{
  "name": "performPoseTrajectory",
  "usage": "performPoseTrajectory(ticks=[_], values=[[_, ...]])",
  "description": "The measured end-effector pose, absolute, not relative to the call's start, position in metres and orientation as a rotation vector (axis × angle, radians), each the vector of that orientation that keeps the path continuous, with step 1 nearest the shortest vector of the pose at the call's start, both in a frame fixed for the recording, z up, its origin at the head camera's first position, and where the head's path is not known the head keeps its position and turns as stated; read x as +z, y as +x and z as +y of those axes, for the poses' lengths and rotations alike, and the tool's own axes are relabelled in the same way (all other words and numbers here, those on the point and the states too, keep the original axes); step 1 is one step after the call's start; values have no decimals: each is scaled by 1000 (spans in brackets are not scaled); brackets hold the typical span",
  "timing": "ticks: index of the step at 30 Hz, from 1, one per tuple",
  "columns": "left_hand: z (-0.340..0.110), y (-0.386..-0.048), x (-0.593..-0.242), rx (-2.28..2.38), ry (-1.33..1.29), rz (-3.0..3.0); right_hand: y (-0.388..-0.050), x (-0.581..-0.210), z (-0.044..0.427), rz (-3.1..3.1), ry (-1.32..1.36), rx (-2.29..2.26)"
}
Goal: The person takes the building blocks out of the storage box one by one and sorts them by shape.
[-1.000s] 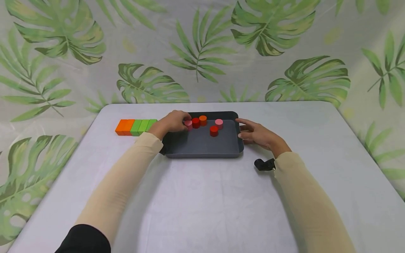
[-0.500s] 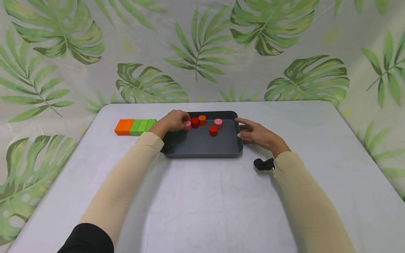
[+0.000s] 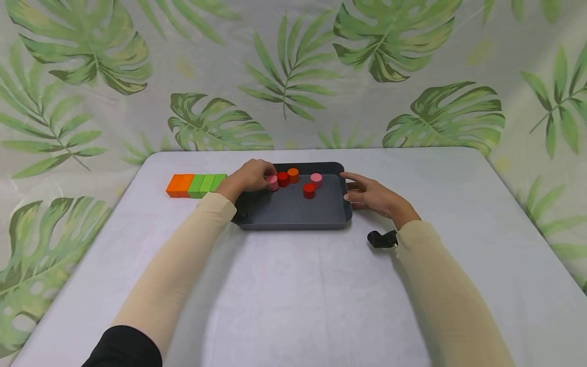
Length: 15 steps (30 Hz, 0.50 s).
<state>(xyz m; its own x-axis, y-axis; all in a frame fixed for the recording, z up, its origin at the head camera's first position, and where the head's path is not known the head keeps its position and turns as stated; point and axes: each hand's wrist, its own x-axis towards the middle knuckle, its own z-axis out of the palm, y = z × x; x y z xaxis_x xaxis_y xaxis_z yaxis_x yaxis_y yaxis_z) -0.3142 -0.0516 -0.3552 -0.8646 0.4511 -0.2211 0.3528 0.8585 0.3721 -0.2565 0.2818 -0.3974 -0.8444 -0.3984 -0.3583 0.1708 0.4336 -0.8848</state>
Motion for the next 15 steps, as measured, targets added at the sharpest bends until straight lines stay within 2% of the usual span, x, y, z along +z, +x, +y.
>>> performPoseTrajectory(ticks=[15], values=[[-63,-303,-336,550,810,2817,-257,-398,283,2156,-210,-1415]])
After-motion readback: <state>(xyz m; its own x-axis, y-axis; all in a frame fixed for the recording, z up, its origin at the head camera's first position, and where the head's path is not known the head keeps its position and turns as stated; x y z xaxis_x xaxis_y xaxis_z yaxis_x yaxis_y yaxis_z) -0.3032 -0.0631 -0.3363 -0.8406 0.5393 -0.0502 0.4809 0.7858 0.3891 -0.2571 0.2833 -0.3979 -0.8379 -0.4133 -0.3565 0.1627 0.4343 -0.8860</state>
